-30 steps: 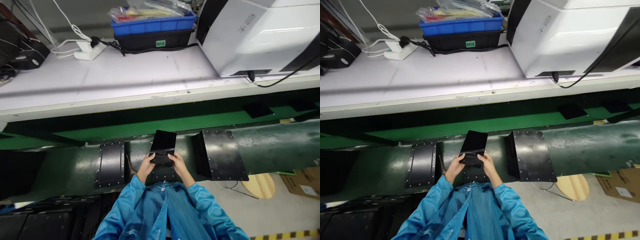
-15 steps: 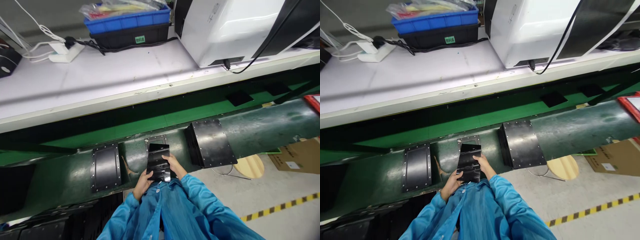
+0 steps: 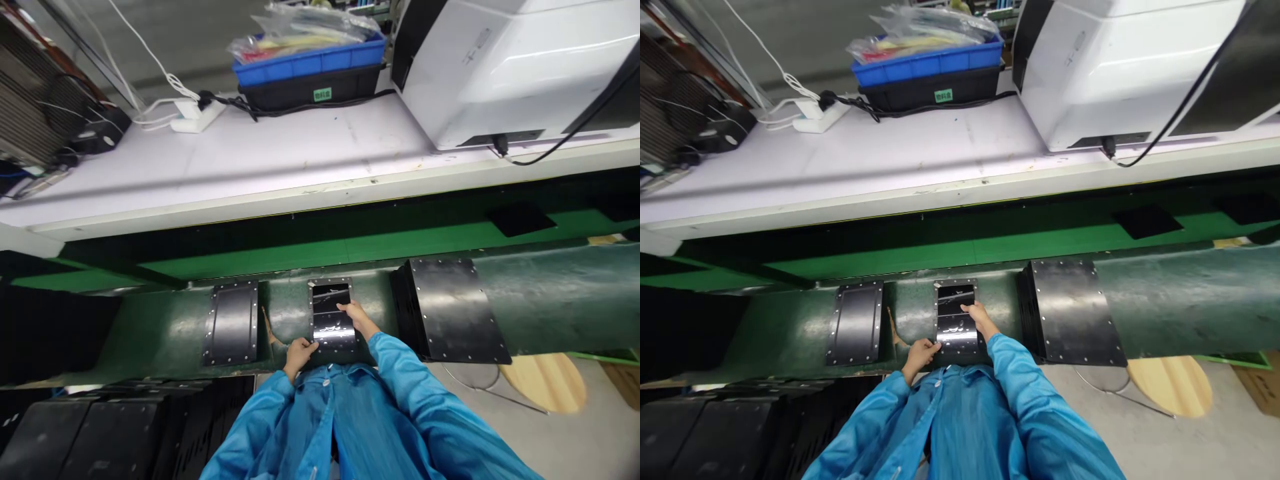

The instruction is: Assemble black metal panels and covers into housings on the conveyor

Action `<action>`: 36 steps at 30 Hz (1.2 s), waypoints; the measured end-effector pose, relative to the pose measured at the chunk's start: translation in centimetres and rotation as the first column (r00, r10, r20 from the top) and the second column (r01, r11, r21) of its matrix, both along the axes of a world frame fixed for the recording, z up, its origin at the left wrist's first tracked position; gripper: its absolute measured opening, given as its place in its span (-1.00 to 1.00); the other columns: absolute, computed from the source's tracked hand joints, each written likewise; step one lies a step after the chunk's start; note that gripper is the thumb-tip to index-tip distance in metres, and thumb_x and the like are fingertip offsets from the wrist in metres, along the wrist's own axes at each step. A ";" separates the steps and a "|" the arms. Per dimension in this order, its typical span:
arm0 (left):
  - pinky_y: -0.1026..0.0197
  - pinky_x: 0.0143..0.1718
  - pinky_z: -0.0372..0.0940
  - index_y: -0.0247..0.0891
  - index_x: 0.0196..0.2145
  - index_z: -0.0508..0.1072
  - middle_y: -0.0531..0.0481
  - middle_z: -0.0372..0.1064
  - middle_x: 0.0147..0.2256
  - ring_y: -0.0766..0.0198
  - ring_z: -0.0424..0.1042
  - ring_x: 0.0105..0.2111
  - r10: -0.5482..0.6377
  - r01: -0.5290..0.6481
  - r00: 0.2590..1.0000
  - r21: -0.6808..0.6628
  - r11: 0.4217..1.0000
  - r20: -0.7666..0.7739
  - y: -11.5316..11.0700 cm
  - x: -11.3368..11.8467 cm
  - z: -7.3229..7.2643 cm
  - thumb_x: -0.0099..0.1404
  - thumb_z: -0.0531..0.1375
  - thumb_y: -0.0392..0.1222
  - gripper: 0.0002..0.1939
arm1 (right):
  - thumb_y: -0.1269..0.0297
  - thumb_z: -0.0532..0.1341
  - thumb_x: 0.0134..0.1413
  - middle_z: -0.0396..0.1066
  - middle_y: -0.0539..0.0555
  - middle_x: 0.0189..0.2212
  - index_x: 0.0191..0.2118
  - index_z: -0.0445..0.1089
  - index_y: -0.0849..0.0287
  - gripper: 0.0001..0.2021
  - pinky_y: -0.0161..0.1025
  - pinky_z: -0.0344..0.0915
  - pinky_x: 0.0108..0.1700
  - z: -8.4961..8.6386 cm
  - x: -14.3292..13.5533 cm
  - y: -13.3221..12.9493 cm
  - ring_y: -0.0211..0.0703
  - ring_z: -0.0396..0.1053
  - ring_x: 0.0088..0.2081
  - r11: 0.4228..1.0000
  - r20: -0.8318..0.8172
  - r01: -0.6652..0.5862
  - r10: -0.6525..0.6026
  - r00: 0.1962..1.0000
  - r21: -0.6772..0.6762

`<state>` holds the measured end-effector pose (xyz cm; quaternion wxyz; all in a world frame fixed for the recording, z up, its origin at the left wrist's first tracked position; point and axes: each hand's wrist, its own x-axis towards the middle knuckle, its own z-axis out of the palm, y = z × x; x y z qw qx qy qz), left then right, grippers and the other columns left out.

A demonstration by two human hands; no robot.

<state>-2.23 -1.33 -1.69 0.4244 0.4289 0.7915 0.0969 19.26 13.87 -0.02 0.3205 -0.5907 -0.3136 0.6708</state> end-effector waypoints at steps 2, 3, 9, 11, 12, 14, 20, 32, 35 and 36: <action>0.23 -0.25 0.28 -0.23 -0.35 0.56 -0.05 0.59 -0.40 0.14 0.59 -0.26 -0.021 0.022 0.998 0.007 1.000 -0.057 0.4 0.1 0.2 0.34 0.33 0.14 -0.65 | 0.11 0.52 -0.22 0.48 0.00 -0.57 -0.37 0.39 0.13 -0.63 -0.12 0.44 -0.27 0.2 -0.2 0.4 -0.03 0.51 -0.42 1.000 0.007 -0.006 0.006 1.000 -0.002; 0.22 -0.23 0.28 -0.23 -0.37 0.56 -0.08 0.60 -0.36 0.12 0.59 -0.22 -0.034 0.035 0.996 0.009 0.999 -0.086 0.5 0.1 0.3 0.33 0.34 0.14 -0.64 | 0.10 0.51 -0.21 0.49 0.00 -0.57 -0.36 0.39 0.14 -0.63 -0.12 0.44 -0.27 0.3 -0.3 0.5 -0.02 0.52 -0.42 1.000 0.016 -0.008 0.007 1.000 0.005; 0.18 -0.17 0.27 -0.22 -0.33 0.62 -0.19 0.64 -0.22 0.02 0.60 -0.09 -0.106 0.104 0.977 -0.021 0.994 -0.185 1.3 0.3 1.3 0.36 0.31 0.13 -0.65 | 0.14 0.49 -0.15 0.58 0.06 -0.43 -0.25 0.48 0.15 -0.66 -0.12 0.47 -0.13 0.9 -0.7 0.9 0.05 0.58 -0.24 0.996 0.178 -0.019 0.002 0.984 0.089; 0.18 -0.16 0.27 -0.22 -0.30 0.63 -0.20 0.65 -0.18 0.01 0.60 -0.05 -0.121 0.117 0.974 -0.035 0.993 -0.190 1.5 0.3 1.5 0.40 0.28 0.11 -0.66 | 0.19 0.48 -0.16 0.61 0.10 -0.31 -0.15 0.50 0.15 -0.61 -0.09 0.46 -0.03 1.1 -0.5 0.8 0.10 0.58 -0.10 0.994 0.242 -0.021 -0.006 0.970 0.107; 0.18 -0.16 0.27 -0.22 -0.30 0.63 -0.20 0.65 -0.18 0.01 0.60 -0.05 -0.128 0.122 0.973 -0.041 0.992 -0.190 1.5 0.3 1.6 0.41 0.27 0.11 -0.66 | 0.20 0.48 -0.15 0.62 0.13 -0.23 -0.09 0.50 0.14 -0.57 -0.07 0.45 0.03 1.1 -0.2 0.5 0.12 0.57 -0.02 0.992 0.302 -0.030 -0.007 0.953 0.120; 0.17 -0.16 0.27 -0.23 -0.30 0.62 -0.20 0.64 -0.19 0.00 0.60 -0.06 -0.143 0.135 0.971 -0.053 0.989 -0.190 1.5 0.2 1.8 0.42 0.27 0.11 -0.66 | 0.21 0.47 -0.12 0.60 0.23 -0.06 -0.01 0.50 0.14 -0.52 -0.02 0.39 0.17 1.0 0.7 -0.4 0.19 0.50 0.13 0.983 0.482 -0.090 0.001 0.876 0.162; 0.10 -0.14 0.30 -0.25 -0.26 0.60 -0.27 0.63 -0.15 -0.12 0.59 -0.03 -0.224 0.200 0.944 -0.117 0.973 -0.242 1.7 0.4 2.9 0.31 0.34 0.24 -0.56 | 0.14 0.49 -0.07 0.56 0.30 -0.01 -0.11 0.52 0.09 -0.63 0.00 0.39 0.09 -1.0 4.8 -6.3 0.28 0.54 0.09 0.944 0.787 -0.331 0.211 0.580 -0.009; 0.06 -0.24 0.42 -0.15 -0.57 0.32 -0.13 0.54 -0.53 -0.04 0.65 -0.36 -0.395 0.356 0.914 -0.288 0.889 -0.090 3.3 0.2 0.9 0.41 0.22 0.09 -0.55 | 0.28 0.58 -0.28 0.63 0.19 -0.25 -0.41 0.42 0.05 -0.66 -0.06 0.40 -0.09 -0.8 5.2 -10.5 0.25 0.62 -0.09 0.951 0.802 -0.292 0.250 0.543 -0.099; 0.10 -0.26 0.42 -0.15 -0.59 0.30 -0.14 0.54 -0.54 0.01 0.64 -0.40 -0.393 0.357 0.916 -0.294 0.887 -0.076 3.6 0.6 0.6 0.43 0.20 0.04 -0.54 | 0.24 0.55 -0.17 0.64 0.13 -0.24 -0.35 0.46 0.08 -0.71 -0.17 0.37 -0.13 -1.3 5.3 -10.9 0.10 0.62 -0.10 0.963 0.807 -0.240 0.240 0.540 -0.126; 0.11 -0.26 0.42 -0.15 -0.57 0.33 -0.15 0.57 -0.51 0.02 0.65 -0.39 -0.386 0.348 0.919 -0.287 0.893 -0.086 3.6 0.7 0.7 0.43 0.20 0.03 -0.57 | 0.25 0.54 -0.14 0.64 0.11 -0.23 -0.33 0.47 0.09 -0.73 -0.21 0.35 -0.15 -1.4 5.3 -10.9 0.05 0.62 -0.11 0.965 0.807 -0.228 0.234 0.542 -0.127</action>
